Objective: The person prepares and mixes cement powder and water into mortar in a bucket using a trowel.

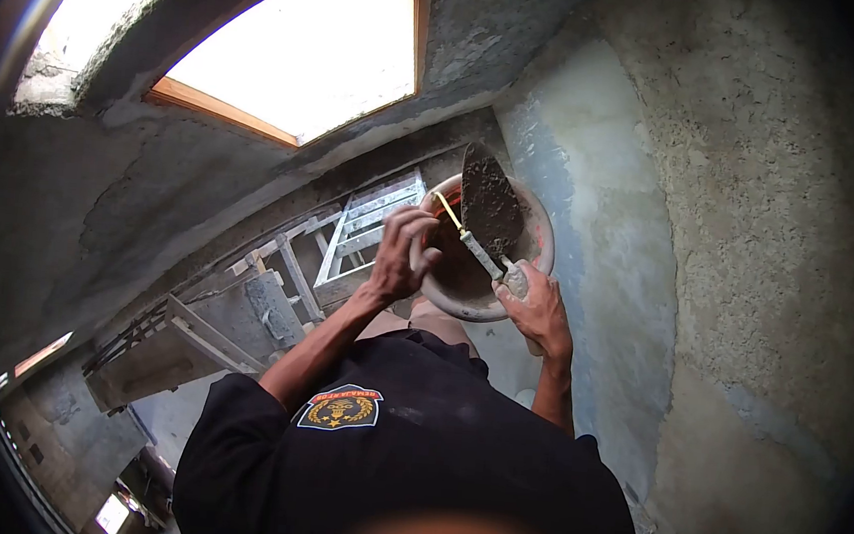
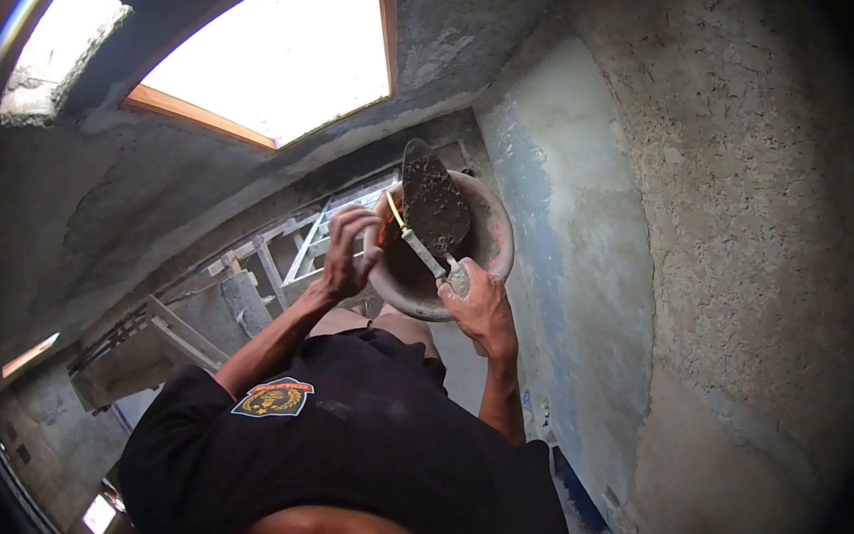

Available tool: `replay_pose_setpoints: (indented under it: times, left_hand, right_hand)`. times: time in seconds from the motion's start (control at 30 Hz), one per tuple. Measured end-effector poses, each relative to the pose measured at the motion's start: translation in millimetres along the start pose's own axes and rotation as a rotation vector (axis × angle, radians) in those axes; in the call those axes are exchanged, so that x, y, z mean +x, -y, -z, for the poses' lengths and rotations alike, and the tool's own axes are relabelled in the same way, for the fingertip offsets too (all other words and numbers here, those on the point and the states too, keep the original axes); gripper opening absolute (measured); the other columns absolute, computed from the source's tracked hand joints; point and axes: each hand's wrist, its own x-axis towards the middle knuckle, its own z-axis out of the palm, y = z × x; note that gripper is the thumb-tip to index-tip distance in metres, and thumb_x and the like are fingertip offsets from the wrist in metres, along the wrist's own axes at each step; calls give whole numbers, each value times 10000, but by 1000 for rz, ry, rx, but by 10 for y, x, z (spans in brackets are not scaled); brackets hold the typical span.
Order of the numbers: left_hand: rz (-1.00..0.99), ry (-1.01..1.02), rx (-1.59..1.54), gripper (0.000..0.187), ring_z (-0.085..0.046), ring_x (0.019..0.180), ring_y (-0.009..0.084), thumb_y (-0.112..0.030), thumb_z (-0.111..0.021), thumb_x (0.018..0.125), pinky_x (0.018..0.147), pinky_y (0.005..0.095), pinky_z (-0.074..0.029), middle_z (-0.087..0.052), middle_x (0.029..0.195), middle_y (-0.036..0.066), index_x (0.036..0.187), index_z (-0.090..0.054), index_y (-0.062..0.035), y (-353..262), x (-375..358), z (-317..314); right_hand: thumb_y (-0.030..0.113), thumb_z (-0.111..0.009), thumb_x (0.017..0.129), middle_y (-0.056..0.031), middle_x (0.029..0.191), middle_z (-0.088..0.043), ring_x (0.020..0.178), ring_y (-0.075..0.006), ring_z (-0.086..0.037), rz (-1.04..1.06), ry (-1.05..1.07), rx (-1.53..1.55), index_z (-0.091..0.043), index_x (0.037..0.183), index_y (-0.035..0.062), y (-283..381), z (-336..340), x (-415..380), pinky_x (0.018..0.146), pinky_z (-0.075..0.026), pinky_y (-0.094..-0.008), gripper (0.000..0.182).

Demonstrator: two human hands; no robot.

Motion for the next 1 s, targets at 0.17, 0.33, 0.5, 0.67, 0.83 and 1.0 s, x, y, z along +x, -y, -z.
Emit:
replay_pose_setpoints:
  times: [0.17,0.33,0.5,0.67,0.83,1.0]
  left_hand:
    - [-134,217,-39,592,-451,1112,339,-329,-781,693,1004,490,-356,-499,1084,128,1134,-521,-31,-18,52,-114]
    - [-117,29,-1,562,-459,1057,329,-381,-758,710,969,505,-353,-470,1089,123,1102,-526,-52,-291,159,-47]
    - [-91,325,-62,556,-477,1047,339,-324,-789,699,889,454,-416,-461,1103,166,1109,-526,-55,-169,189,-30]
    - [-206,170,-246,558,-497,849,276,-266,-839,650,737,387,-445,-473,917,139,1057,-534,-33,20,47,-126]
    - [-161,238,-246,364,-444,769,239,-279,-858,622,661,350,-406,-422,853,102,760,-625,-36,-133,-102,-152]
    - [-244,443,-194,369,-455,910,267,-274,-801,651,765,369,-388,-466,951,111,886,-631,-46,-36,-197,-219]
  right_hand:
    - [257,-674,785,-171,721,-619,616,-289,-625,16,-47,22,-567,927,-25,51,33,-8,626,-485,-382,333]
    - [222,-671,792,-104,678,-606,526,-160,-575,-84,104,97,-543,1087,-59,72,24,-66,535,-483,-322,427]
    - [159,-684,790,-62,671,-587,522,-123,-555,-246,239,202,-518,1135,-71,9,-34,-59,492,-471,-292,447]
    - [175,-697,796,-69,691,-587,514,-115,-549,-254,380,326,-553,918,-7,-185,-79,-31,467,-474,-288,262]
    - [204,-642,824,-67,757,-630,514,-102,-539,-425,619,630,-571,933,16,-364,-4,15,451,-465,-260,229]
    - [246,-532,828,-106,829,-672,576,-177,-615,-488,697,314,-609,971,-17,-693,-109,332,502,-506,-305,308]
